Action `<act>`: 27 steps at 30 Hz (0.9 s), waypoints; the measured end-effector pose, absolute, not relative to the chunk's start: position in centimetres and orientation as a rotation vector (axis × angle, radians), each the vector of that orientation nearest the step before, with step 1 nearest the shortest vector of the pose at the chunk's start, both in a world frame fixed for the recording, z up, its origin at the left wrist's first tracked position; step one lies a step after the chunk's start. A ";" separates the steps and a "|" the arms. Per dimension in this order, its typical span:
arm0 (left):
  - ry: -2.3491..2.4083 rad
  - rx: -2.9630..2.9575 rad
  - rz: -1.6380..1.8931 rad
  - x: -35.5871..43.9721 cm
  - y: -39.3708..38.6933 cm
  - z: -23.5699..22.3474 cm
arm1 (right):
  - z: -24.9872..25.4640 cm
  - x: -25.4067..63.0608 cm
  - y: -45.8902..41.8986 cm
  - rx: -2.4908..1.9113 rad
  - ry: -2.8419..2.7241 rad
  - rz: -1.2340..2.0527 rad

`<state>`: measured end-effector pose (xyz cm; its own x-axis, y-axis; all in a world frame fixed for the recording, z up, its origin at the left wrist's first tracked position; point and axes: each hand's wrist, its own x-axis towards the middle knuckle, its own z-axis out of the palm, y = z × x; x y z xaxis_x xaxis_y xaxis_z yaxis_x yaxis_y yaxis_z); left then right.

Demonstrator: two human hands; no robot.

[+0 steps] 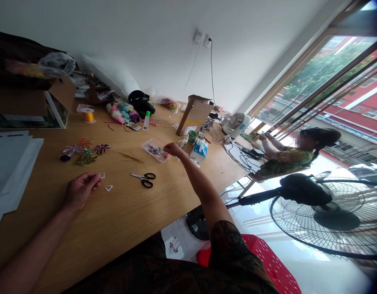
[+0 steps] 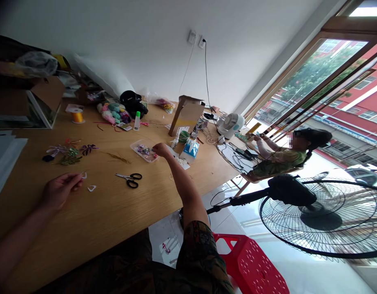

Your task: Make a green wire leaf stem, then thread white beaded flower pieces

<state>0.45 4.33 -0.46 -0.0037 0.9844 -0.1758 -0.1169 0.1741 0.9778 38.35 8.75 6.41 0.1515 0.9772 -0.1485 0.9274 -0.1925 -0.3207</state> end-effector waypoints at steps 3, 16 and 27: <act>1.209 1.007 1.142 0.4 4.3 -0.6 | 6.6 38.3 8.7 -2.283 -1.897 0.489; 1.206 1.028 1.140 0.4 4.3 -0.6 | 6.0 37.8 9.1 -2.328 -1.966 0.347; 1.225 1.043 1.128 0.5 4.3 -0.2 | 5.6 35.3 12.0 -2.440 -2.023 0.182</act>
